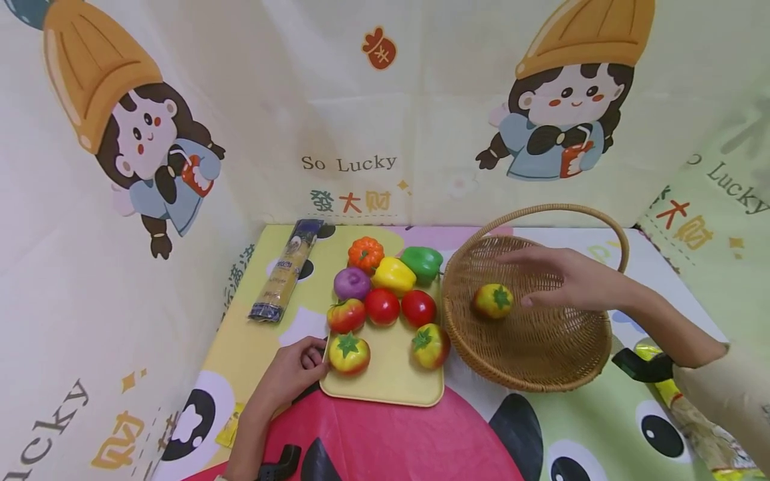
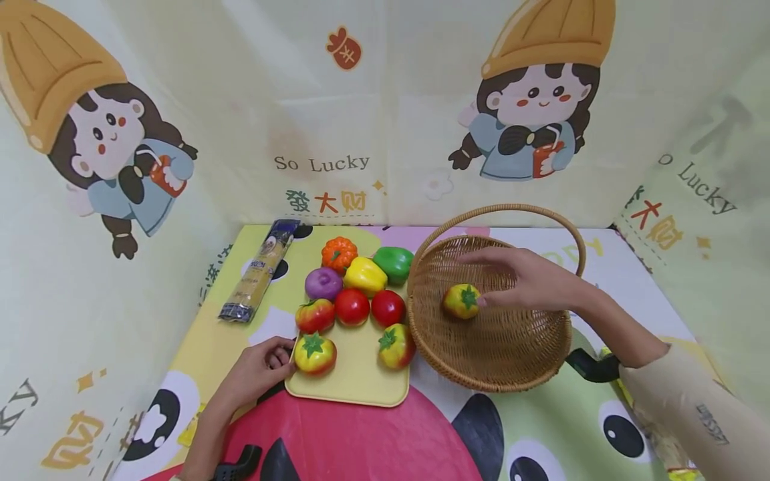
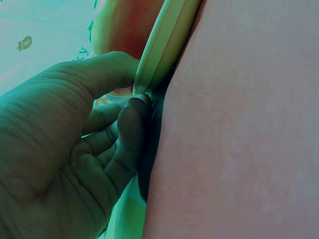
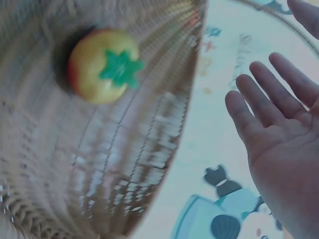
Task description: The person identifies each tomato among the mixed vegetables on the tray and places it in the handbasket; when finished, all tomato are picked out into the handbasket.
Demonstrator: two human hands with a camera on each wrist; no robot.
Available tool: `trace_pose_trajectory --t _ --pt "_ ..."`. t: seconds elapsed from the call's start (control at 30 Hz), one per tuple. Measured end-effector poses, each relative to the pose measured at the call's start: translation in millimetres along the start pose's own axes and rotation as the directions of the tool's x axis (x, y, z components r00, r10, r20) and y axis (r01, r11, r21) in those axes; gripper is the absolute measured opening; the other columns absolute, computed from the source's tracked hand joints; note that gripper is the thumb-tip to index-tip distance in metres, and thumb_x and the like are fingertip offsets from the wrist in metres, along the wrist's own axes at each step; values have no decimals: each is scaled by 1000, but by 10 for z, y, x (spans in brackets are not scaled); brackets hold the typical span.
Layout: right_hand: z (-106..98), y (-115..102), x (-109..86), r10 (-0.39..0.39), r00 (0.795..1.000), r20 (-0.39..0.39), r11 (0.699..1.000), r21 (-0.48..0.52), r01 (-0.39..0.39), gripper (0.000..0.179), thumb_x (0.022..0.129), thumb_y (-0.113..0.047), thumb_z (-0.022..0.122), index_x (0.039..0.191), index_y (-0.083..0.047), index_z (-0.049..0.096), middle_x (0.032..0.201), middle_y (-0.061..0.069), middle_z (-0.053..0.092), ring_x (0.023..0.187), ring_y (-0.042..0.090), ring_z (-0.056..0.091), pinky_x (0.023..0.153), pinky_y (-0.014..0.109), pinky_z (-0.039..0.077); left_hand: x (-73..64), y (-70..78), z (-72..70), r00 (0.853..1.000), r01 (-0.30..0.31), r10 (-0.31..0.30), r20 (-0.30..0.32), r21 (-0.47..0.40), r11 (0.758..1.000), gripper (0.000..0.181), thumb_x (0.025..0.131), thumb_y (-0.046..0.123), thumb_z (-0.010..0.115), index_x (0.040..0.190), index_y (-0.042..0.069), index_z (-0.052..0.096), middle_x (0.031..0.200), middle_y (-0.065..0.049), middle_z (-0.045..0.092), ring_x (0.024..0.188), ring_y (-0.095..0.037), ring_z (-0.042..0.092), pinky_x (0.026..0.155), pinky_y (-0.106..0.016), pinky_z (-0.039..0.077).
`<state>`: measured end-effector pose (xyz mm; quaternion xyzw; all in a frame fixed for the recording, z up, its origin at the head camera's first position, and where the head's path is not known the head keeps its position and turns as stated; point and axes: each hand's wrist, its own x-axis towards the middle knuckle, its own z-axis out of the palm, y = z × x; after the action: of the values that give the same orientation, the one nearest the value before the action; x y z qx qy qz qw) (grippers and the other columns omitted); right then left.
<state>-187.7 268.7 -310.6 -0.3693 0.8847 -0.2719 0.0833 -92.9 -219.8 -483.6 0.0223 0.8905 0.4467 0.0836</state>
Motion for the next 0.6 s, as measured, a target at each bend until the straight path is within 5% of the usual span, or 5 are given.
trace_pose_trajectory --t 0.2,0.6 --pt "53 -292 -123 -4 995 -95 1000 -2 4 69 83 -24 82 144 -28 50 138 -10 54 120 7 53 90 32 49 12 3 6 1000 -2 2 2 2 1000 28 85 14 76 111 11 66 80 2 59 70 -13 57 67 -26 48" --pt "431 -986 -111 -189 959 -213 977 62 206 78 77 -17 86 145 -21 49 142 -5 53 124 14 53 92 32 49 16 -9 14 1000 12 -12 1 5 1000 28 85 14 76 111 11 66 81 1 60 70 -14 57 67 -26 48"
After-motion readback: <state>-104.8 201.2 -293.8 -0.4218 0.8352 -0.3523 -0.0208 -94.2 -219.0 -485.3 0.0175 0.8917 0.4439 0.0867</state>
